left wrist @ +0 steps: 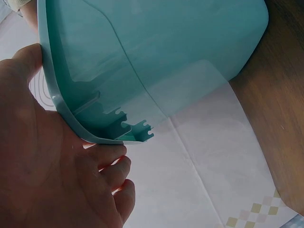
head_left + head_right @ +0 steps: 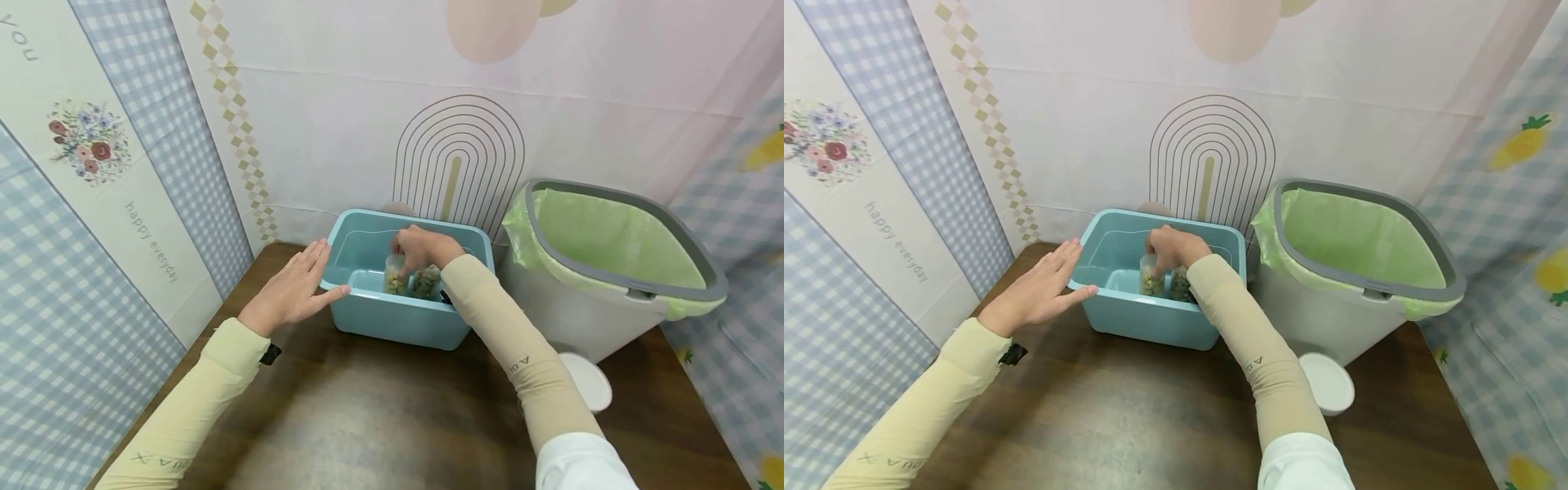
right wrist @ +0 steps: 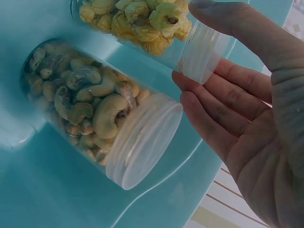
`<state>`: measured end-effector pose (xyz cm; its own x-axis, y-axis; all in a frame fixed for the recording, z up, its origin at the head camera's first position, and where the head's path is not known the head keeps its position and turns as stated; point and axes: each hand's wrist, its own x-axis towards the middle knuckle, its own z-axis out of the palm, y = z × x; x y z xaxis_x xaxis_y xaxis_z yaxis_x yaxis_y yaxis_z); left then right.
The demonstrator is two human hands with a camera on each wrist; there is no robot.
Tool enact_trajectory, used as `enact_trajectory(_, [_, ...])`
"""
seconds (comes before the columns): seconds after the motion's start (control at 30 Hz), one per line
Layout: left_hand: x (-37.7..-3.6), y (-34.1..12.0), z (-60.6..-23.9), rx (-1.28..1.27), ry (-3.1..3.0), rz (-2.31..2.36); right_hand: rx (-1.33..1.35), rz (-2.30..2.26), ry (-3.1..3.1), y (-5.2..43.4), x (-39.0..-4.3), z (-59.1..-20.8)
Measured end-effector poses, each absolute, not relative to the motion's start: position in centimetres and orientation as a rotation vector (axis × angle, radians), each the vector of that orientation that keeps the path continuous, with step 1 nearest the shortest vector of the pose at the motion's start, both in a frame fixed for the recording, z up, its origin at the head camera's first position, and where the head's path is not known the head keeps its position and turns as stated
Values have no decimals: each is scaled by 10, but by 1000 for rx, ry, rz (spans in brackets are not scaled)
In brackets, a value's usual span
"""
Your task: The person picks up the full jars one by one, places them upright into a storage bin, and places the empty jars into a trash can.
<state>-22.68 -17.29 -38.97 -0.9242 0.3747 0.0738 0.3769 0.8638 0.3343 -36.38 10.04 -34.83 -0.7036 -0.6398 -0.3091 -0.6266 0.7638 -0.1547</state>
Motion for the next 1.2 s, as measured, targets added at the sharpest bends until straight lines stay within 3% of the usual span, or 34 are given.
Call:
enact_trajectory(0.67, [-227,-174,-390,-617,-3025,-548,-958,-27,2601,99,-363,-349])
enact_trajectory(1.2, [-229,-169,-389,-602,-3033,-548,-1003,-13,2621,111,-359,-306])
